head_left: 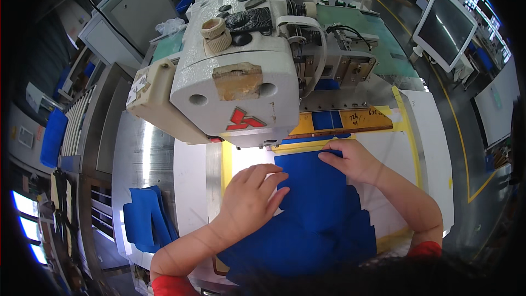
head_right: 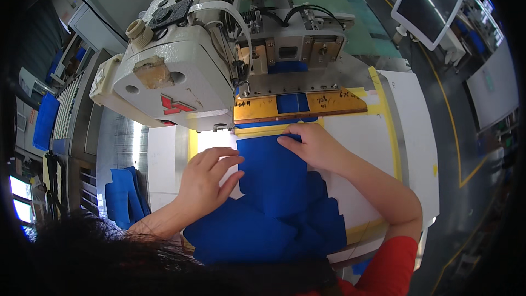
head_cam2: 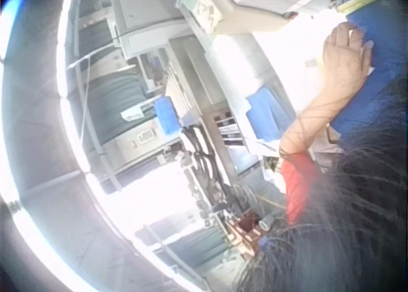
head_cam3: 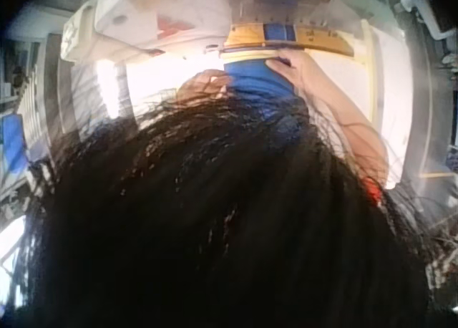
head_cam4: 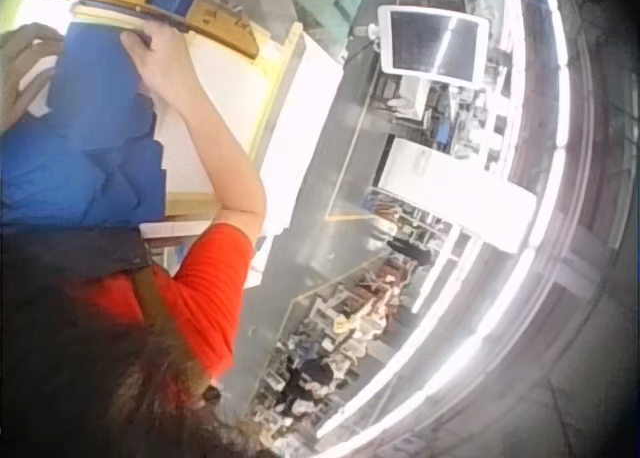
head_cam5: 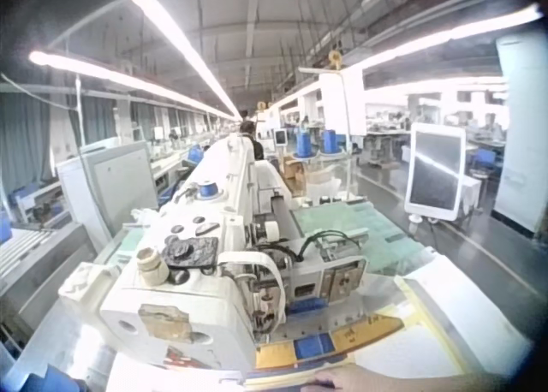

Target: The person sews blue fabric pieces together using an industrial sewing machine.

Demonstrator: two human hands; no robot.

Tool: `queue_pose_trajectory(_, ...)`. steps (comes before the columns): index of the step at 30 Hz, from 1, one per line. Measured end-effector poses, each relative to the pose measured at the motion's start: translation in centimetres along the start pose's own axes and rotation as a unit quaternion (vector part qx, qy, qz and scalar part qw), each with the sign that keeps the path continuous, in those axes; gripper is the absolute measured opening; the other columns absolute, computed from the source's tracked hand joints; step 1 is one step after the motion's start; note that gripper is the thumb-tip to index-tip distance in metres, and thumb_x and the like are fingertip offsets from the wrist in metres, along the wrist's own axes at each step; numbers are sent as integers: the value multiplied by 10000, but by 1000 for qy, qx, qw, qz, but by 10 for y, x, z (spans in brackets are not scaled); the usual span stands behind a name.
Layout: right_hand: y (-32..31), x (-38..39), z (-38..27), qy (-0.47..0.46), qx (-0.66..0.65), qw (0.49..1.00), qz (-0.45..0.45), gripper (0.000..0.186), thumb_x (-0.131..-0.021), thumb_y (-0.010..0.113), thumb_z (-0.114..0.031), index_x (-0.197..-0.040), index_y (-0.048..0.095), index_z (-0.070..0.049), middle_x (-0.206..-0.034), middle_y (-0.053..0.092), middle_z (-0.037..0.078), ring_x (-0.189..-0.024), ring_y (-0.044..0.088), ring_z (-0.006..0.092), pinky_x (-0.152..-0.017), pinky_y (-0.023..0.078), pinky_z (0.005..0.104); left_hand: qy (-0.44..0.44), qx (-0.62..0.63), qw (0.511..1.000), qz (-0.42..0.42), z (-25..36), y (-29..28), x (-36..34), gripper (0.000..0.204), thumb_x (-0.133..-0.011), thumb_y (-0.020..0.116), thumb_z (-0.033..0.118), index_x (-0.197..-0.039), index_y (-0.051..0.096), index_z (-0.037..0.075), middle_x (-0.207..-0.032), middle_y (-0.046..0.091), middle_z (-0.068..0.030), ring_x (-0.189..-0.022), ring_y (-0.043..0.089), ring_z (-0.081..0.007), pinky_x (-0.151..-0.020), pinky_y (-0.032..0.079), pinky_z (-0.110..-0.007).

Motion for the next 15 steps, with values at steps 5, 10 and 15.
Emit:
queue_pose_trajectory(5, -4, -22, -4, -72, 133, 983, 107, 259, -879, 681, -272, -945, 683, -22, -797, 675, 171, -722, 653, 315, -662, 502, 356, -4, -138, 990, -29, -8, 46, -14, 497, -914, 606, 365, -1280, 579, 30, -1373, 532, -122, -1236, 514, -305, -1052, 396, -419)
queue_pose_trajectory(10, -7, -20, -10, -63, 235, 952, 186, 250, -875, 667, -305, -843, 663, -58, -685, 651, 137, -650, 641, 339, -593, 493, 403, -19, -135, 990, -29, -18, 52, -16, 558, -873, 664, 356, -1333, 548, 63, -1442, 487, -100, -1308, 479, -260, -1076, 363, -417)
queue_pose_trajectory(15, -4, -23, -8, -91, 250, 944, 194, 240, -888, 652, -291, -793, 639, -71, -632, 618, 135, -597, 622, 338, -552, 474, 425, -13, -138, 990, -19, -20, 51, -15, 560, -860, 675, 345, -1333, 551, 72, -1451, 482, -92, -1293, 491, -241, -1081, 351, -405)
Point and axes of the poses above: each hand's wrist, its own x-axis away from the middle knuckle, its own y-axis out of the palm, z = x × y, the point moved 4 cm from there along -x, towards the middle knuckle
